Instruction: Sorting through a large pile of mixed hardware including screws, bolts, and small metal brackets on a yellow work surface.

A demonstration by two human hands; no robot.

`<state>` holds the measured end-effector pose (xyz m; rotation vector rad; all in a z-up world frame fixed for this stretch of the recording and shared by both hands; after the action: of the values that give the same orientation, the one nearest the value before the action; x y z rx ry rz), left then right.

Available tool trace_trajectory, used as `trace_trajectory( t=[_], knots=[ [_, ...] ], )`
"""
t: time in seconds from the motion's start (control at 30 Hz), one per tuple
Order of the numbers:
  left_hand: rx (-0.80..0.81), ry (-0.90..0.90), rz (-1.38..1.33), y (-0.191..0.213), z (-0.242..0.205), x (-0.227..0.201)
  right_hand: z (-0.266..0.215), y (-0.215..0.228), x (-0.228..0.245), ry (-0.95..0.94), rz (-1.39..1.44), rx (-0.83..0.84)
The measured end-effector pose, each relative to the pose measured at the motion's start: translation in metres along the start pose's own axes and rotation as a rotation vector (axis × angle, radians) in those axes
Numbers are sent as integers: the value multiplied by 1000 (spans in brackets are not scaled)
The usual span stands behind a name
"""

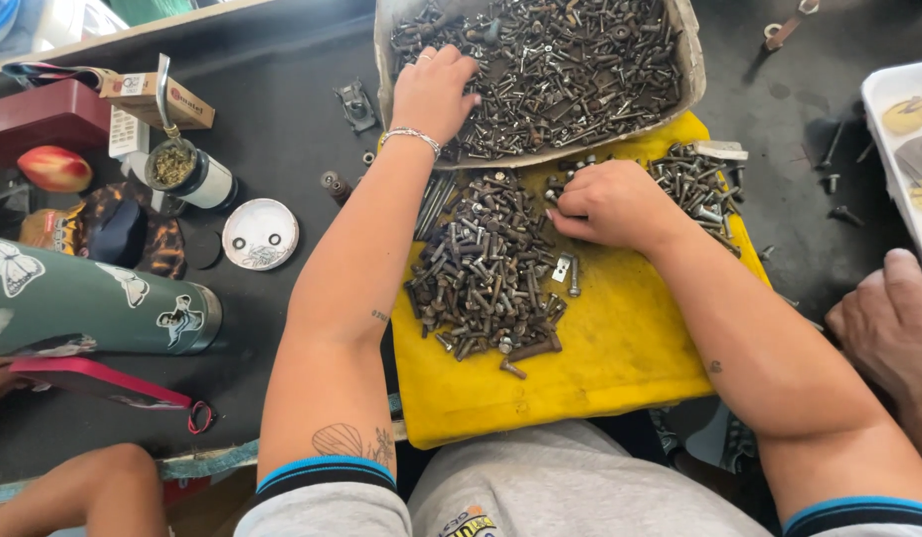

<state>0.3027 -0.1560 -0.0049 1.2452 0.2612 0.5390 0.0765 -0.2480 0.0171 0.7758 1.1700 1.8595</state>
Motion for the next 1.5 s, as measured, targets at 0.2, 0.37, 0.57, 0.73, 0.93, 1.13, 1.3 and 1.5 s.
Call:
trace_trajectory(
  t=[0.2, 0.37, 0.57, 0.73, 0.93, 1.13, 1.3, 1.5],
  knots=[
    [-108, 156, -71, 47, -18, 6, 1, 5, 0, 6, 25, -11],
    [-286, 269, -217, 66, -65, 21, 1, 5, 3, 11, 11, -17],
    [-418, 292, -261, 67, -85, 18, -4, 2, -3, -3, -20, -28],
    [-478, 229, -275, 69, -87, 18, -3, 1, 1, 6, -6, 6],
    [-433, 222, -276, 65, -84, 16, 1, 7, 10, 17, 30, 9],
    [-317, 152, -151, 51, -77, 11, 0, 4, 11, 15, 51, 47],
    [-148, 172, -141, 42, -69, 11, 2, 5, 11, 23, 49, 28],
    [-38, 189, -134, 28, -65, 14, 2, 2, 10, 19, 62, 48]
  ],
)
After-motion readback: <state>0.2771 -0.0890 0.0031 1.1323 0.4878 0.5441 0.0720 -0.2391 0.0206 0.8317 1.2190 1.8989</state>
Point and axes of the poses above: each hand's wrist, its own z-axis towards the middle knuckle, its own y-axis out of the back of the hand, x = y × z, the point moved 10 cm from there along z, towards the middle knuckle, and after that the axes turned 11 degrees about -y, right-handed, at the moved point
